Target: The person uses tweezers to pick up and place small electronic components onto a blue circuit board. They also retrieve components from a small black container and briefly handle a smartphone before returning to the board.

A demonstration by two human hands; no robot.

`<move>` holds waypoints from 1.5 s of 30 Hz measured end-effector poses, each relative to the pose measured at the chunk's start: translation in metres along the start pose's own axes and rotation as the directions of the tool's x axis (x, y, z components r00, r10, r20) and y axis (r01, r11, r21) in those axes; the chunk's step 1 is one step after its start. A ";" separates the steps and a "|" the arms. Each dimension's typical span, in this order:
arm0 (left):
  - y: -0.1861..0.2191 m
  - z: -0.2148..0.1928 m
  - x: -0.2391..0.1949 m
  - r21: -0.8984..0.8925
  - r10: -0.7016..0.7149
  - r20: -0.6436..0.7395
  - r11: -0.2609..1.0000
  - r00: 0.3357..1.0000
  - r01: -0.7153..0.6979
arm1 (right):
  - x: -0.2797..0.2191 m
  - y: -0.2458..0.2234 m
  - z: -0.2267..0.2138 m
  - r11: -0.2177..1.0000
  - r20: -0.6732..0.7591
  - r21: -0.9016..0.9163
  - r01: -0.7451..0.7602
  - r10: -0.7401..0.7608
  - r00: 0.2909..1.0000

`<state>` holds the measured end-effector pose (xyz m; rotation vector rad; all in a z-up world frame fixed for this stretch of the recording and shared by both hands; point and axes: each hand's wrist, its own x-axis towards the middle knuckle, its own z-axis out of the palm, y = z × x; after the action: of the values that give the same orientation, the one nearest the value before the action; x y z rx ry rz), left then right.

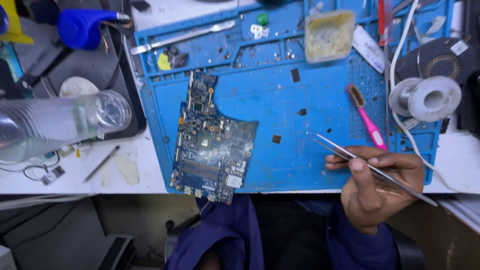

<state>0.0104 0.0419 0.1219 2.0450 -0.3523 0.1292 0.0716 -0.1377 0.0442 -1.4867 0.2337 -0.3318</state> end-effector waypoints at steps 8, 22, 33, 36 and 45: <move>-0.005 0.018 0.002 -0.076 0.092 0.050 0.993 0.994 -0.088 | -0.003 -0.005 -0.001 1.000 -0.020 -0.003 -0.016 0.016 1.000; -0.083 0.062 0.005 0.588 -0.014 -0.068 0.807 0.998 0.051 | 0.017 -0.017 0.015 0.975 0.167 -0.085 -0.207 0.219 0.961; -0.088 0.075 0.004 0.639 -0.070 -0.195 0.747 0.978 0.181 | 0.020 -0.011 0.001 0.944 0.219 -0.187 -0.273 0.311 0.925; -0.087 0.076 0.008 0.622 -0.099 -0.247 0.746 0.964 0.236 | 0.022 -0.013 0.002 0.930 0.215 -0.207 -0.302 0.344 0.914; -0.089 0.084 0.001 0.585 -0.167 -0.320 0.739 0.933 0.333 | 0.027 -0.014 0.004 0.922 0.254 -0.302 -0.242 0.322 0.912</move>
<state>0.0336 0.0078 0.0068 2.6875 0.1679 0.3754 0.0968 -0.1446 0.0597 -1.7172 0.2542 0.1708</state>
